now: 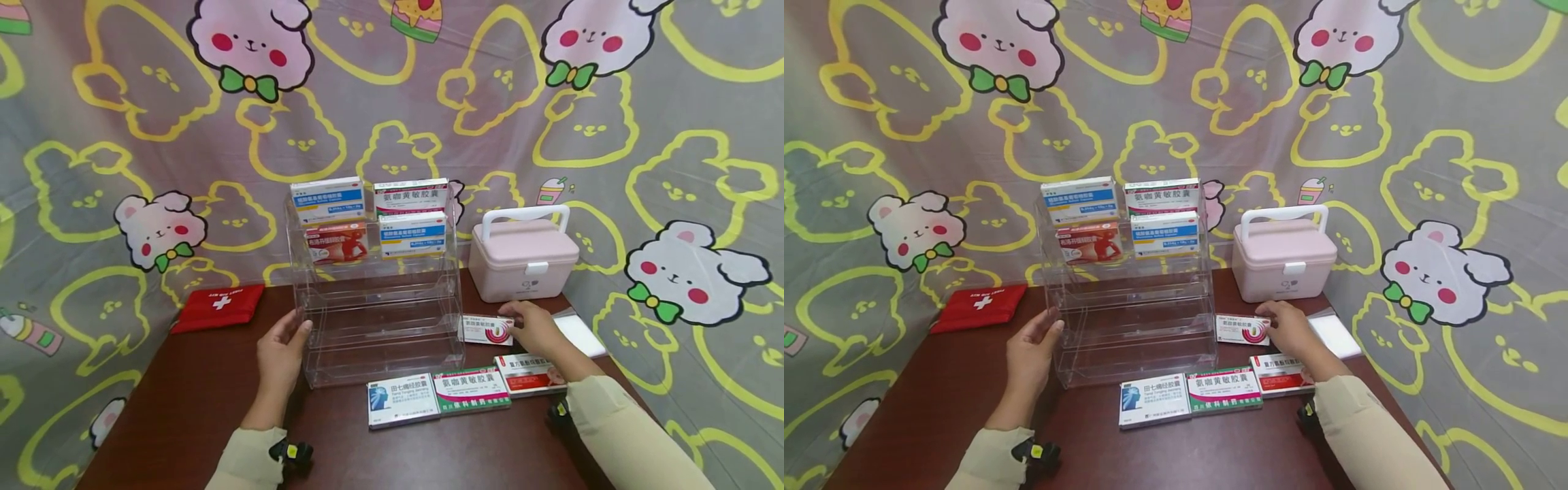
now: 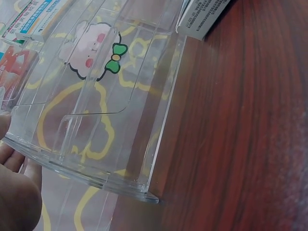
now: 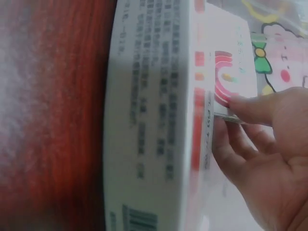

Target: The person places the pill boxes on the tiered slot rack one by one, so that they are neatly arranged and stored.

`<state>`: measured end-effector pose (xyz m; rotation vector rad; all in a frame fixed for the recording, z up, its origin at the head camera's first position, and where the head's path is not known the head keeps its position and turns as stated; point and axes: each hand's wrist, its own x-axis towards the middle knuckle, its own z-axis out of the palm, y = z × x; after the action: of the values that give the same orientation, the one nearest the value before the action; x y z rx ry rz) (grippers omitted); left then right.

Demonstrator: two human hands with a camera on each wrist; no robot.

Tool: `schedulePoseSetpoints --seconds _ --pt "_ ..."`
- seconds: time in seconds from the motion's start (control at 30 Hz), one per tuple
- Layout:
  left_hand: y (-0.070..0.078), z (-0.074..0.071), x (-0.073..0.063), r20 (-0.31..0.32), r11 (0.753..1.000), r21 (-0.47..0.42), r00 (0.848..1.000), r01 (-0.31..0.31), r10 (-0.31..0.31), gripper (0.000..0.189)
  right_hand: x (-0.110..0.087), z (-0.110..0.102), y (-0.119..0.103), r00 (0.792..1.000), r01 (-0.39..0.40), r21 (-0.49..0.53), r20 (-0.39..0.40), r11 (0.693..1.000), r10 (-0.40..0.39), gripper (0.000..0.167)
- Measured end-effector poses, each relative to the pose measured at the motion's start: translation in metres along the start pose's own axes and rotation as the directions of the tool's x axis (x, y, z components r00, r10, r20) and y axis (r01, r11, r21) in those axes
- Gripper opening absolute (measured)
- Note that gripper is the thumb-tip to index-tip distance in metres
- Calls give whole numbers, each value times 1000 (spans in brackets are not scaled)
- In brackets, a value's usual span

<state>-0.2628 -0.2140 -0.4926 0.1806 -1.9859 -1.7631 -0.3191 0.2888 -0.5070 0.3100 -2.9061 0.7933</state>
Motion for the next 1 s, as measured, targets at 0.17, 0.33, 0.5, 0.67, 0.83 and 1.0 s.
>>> schedulePoseSetpoints --seconds 0.17,0.33,0.5,0.67,0.83,1.0 --pt "-1 -1 0 -11 1000 11 1000 2 -2 45 -5 -4 -4 998 -22 20 -58 1000 23 19" --pt "-1 -1 -1 -12 1000 10 1000 -4 4 44 -11 -9 -6 995 -46 50 -90 998 50 20" --pt "-3 1 -1 -6 1000 0 1000 -16 16 44 -23 -18 -7 979 -74 127 -178 989 97 20" --pt "-4 2 -2 1 1000 -18 1000 -24 24 44 -36 -40 -20 937 -66 320 -305 945 169 23" --pt "-2 2 -2 1 999 -25 1000 -20 20 43 -42 -63 -52 902 69 579 -383 812 196 28" --pt "-2 0 -1 1 1000 -19 1000 -9 9 45 -33 -68 -97 890 265 569 -455 779 30 25"
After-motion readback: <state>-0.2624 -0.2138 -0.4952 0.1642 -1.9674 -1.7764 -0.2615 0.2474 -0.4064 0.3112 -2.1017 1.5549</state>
